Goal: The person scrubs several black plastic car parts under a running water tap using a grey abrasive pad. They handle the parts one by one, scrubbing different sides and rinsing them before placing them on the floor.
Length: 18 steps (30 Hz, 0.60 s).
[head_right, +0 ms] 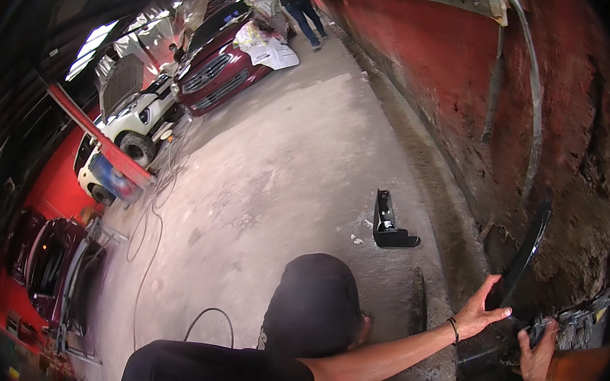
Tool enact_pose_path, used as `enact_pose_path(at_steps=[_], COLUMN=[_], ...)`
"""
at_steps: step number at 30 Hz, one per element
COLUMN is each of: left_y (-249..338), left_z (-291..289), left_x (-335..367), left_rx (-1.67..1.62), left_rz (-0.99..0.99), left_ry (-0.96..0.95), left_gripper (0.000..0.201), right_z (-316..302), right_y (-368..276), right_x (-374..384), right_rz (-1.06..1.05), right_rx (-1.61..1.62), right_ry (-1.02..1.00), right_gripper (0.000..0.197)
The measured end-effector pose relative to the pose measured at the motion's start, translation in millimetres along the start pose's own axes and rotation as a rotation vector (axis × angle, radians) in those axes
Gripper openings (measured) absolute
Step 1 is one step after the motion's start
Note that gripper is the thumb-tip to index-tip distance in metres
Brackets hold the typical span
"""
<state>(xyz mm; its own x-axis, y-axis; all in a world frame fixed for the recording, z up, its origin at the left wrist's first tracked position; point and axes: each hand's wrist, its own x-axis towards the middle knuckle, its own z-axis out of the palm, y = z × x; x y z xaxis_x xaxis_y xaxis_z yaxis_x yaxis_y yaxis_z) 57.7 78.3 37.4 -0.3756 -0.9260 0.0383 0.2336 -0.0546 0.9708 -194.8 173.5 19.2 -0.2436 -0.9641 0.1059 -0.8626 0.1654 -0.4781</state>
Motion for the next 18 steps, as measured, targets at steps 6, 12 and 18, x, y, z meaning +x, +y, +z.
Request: enact_pose_path(at_steps=[6,12,18], left_y=[-4,-31,-45], left_z=[-11,-11,-15], left_x=[-8,-9,-14], left_rx=[-0.135,-0.194,-0.091], left_rz=[-0.055,-0.059,-0.049], left_ry=[-0.055,-0.038,-0.034], left_gripper=[0.08,0.079,0.08], right_z=[-33,-33,-7], right_y=[-58,-71,-48], right_x=[11,2,-10], right_rz=[-0.12,-0.086,-0.193], right_rx=[0.158,0.029,0.11], right_ry=[-0.283,-0.417,-0.389], right_gripper=[0.125,0.096,0.079])
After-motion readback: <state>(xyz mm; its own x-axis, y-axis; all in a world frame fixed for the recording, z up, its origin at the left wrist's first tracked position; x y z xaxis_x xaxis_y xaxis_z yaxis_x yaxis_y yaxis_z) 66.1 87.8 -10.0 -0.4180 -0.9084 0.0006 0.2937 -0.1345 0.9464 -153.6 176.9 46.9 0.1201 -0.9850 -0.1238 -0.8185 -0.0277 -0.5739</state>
